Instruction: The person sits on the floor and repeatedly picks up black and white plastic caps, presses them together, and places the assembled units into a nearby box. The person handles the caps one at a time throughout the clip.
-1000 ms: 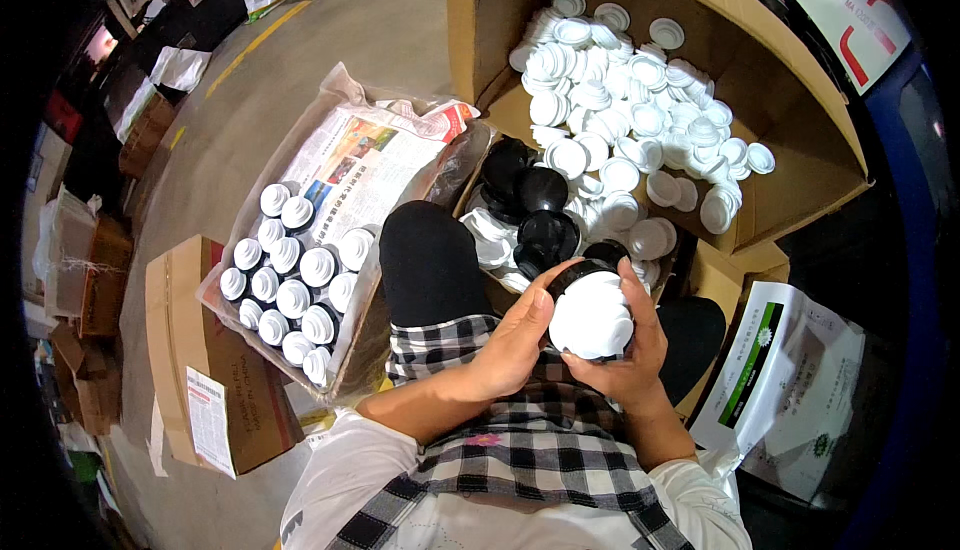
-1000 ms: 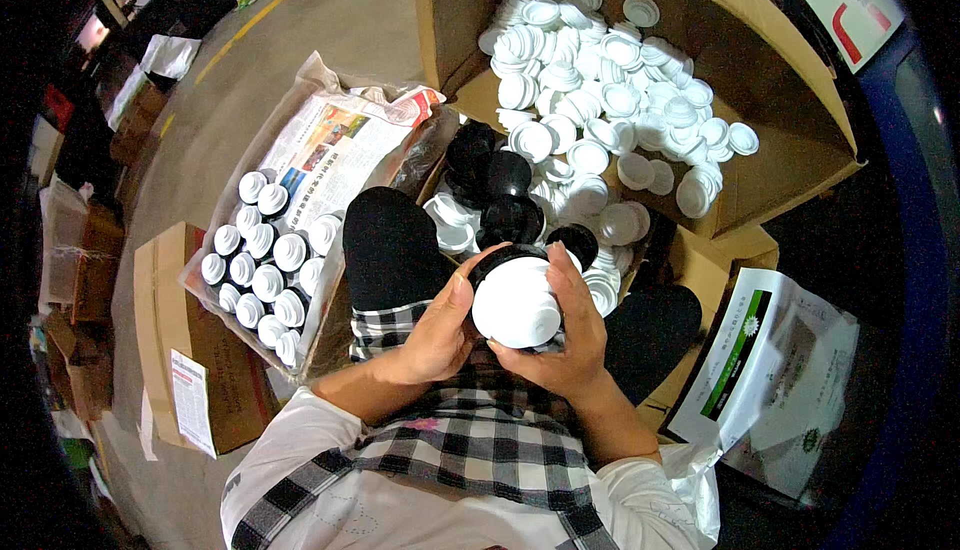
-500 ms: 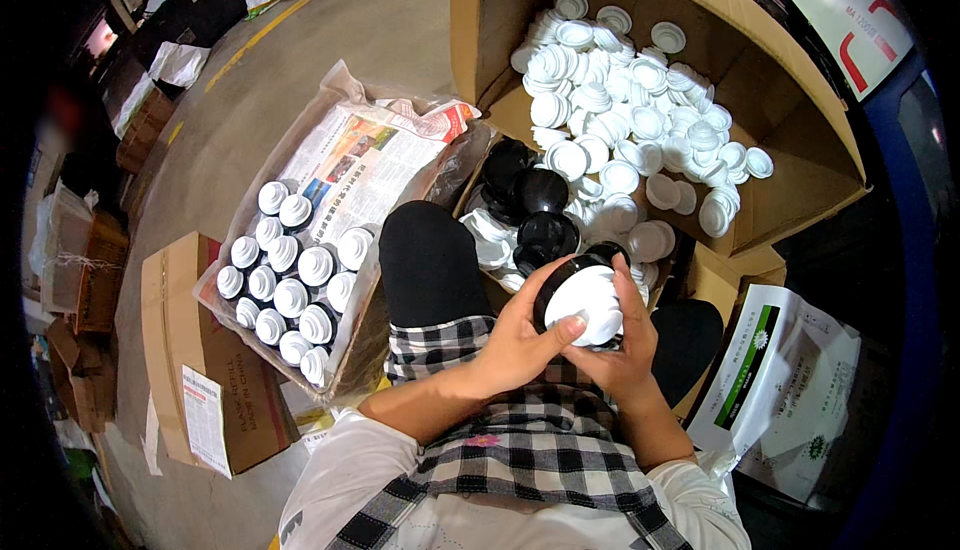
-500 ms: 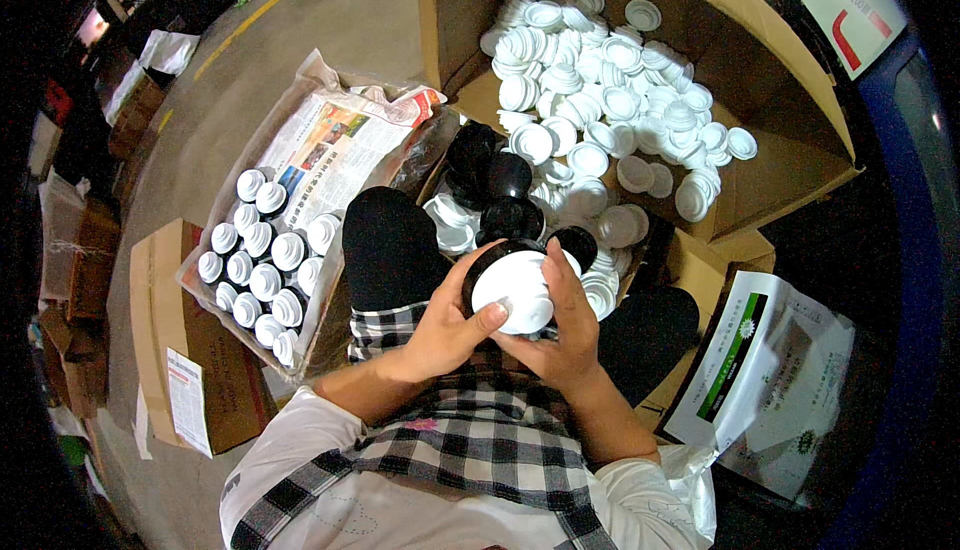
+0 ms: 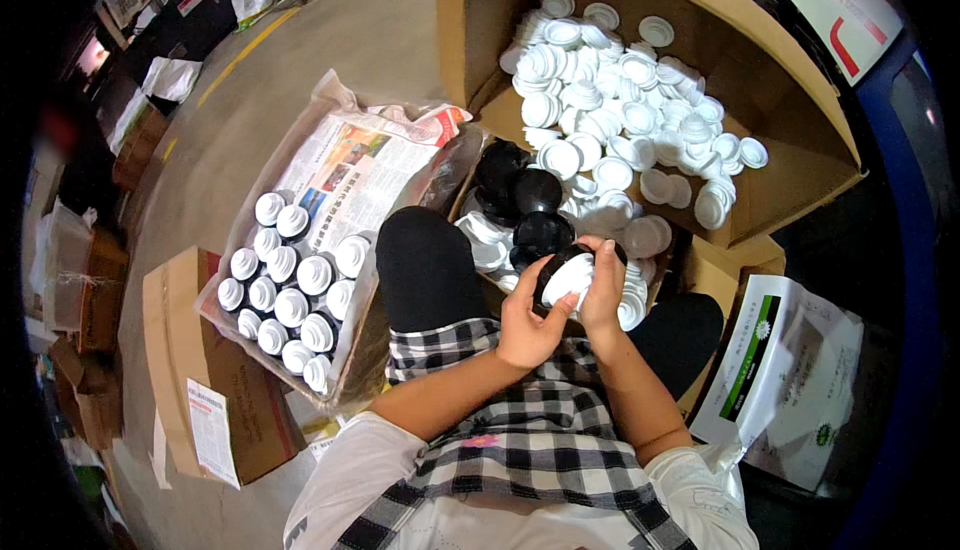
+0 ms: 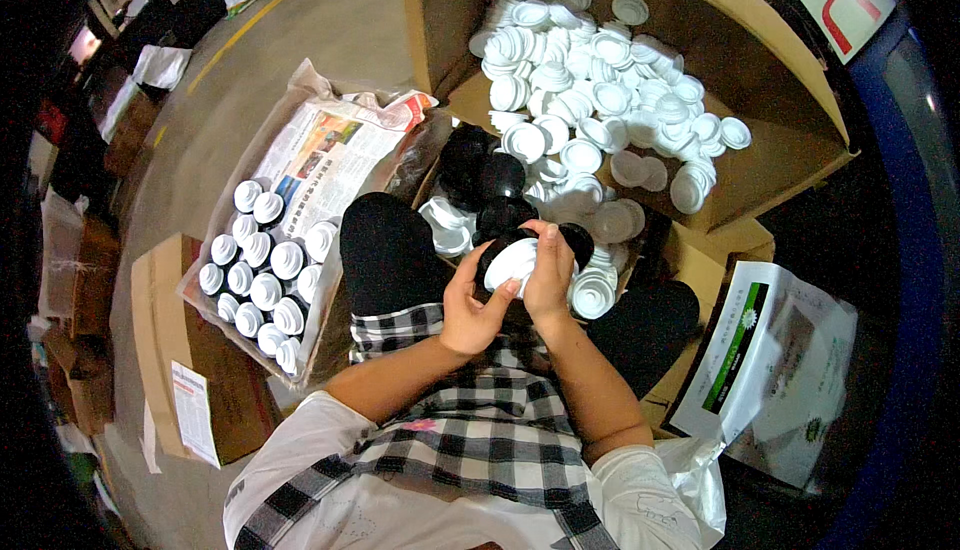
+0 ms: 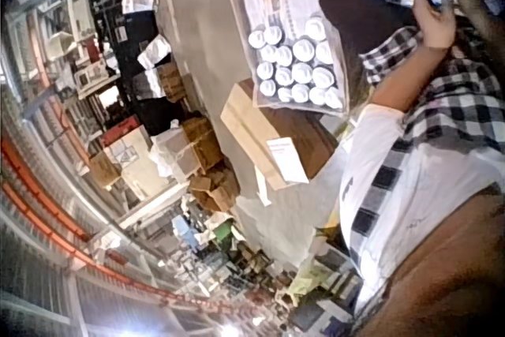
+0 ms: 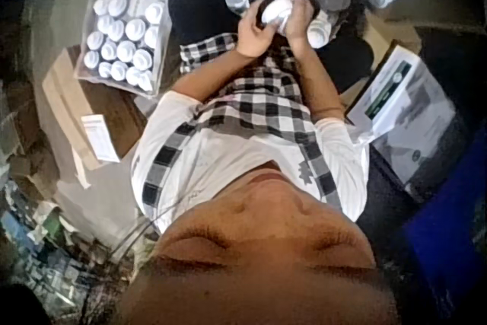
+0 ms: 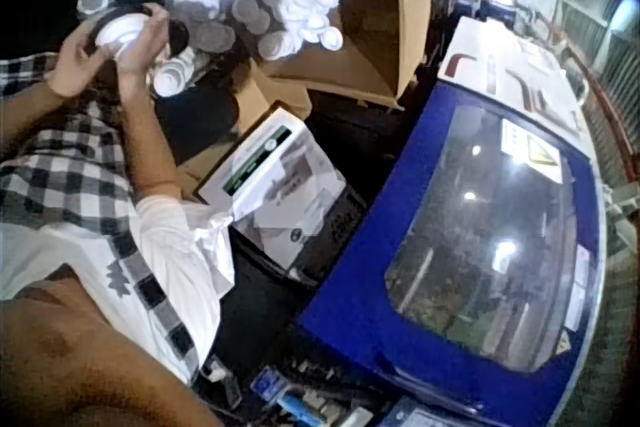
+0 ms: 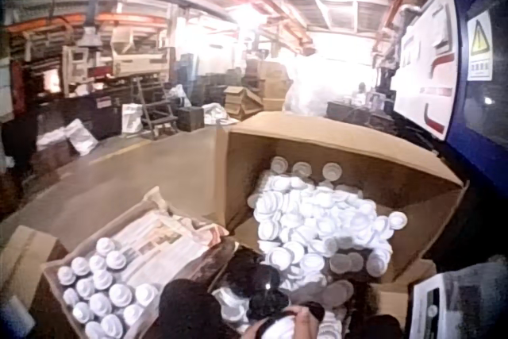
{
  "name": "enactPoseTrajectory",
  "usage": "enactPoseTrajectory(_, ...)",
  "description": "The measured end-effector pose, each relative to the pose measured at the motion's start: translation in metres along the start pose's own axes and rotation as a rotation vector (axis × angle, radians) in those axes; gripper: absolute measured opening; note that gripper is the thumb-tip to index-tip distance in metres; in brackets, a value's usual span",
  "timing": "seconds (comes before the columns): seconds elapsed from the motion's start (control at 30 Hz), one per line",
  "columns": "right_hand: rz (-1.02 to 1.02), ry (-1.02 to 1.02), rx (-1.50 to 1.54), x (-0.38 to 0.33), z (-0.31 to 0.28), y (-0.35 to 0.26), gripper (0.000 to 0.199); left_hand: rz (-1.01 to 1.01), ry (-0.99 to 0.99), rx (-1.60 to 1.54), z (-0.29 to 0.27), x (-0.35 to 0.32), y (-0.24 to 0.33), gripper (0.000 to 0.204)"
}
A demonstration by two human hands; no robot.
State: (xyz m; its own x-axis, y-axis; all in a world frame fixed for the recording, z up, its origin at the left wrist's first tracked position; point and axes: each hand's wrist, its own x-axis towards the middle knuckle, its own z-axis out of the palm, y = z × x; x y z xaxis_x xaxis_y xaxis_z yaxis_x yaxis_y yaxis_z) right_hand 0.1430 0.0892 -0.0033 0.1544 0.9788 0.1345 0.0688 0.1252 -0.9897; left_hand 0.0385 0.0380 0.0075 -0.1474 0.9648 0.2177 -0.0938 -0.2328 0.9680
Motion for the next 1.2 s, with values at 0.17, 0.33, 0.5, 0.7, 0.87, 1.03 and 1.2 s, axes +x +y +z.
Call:
enactPoseTrajectory(0.17,0.001,-0.154,0.015,-0.001,0.010,0.012,0.055,-0.082,-0.097,0.039,-0.030,0.011,0.001,0.052)
enactPoseTrajectory(0.33,0.144,-0.163,0.279,0.008,-0.019,0.012,0.057,0.085,0.402,0.436,-0.145,0.060,-0.009,0.045)
enactPoseTrajectory(0.5,0.269,-0.011,0.202,0.004,-0.066,0.034,0.048,-0.158,0.771,0.394,-0.328,0.114,-0.048,0.051)
enactPoseTrajectory(0.7,0.397,0.044,0.109,-0.022,-0.079,0.061,0.043,-0.629,0.556,0.602,-0.428,0.108,-0.097,0.057)
enactPoseTrajectory(0.87,0.375,0.101,0.072,-0.020,-0.096,0.061,0.041,-0.299,0.418,1.500,-0.427,0.101,-0.106,0.040)
enactPoseTrajectory(1.03,0.333,0.200,0.047,-0.012,-0.121,0.055,0.040,-0.230,0.184,1.578,-0.397,0.091,-0.115,0.049)
enactPoseTrajectory(1.2,0.248,0.237,0.095,0.001,-0.143,0.062,0.033,-0.265,0.227,1.589,-0.378,0.086,-0.114,0.063)
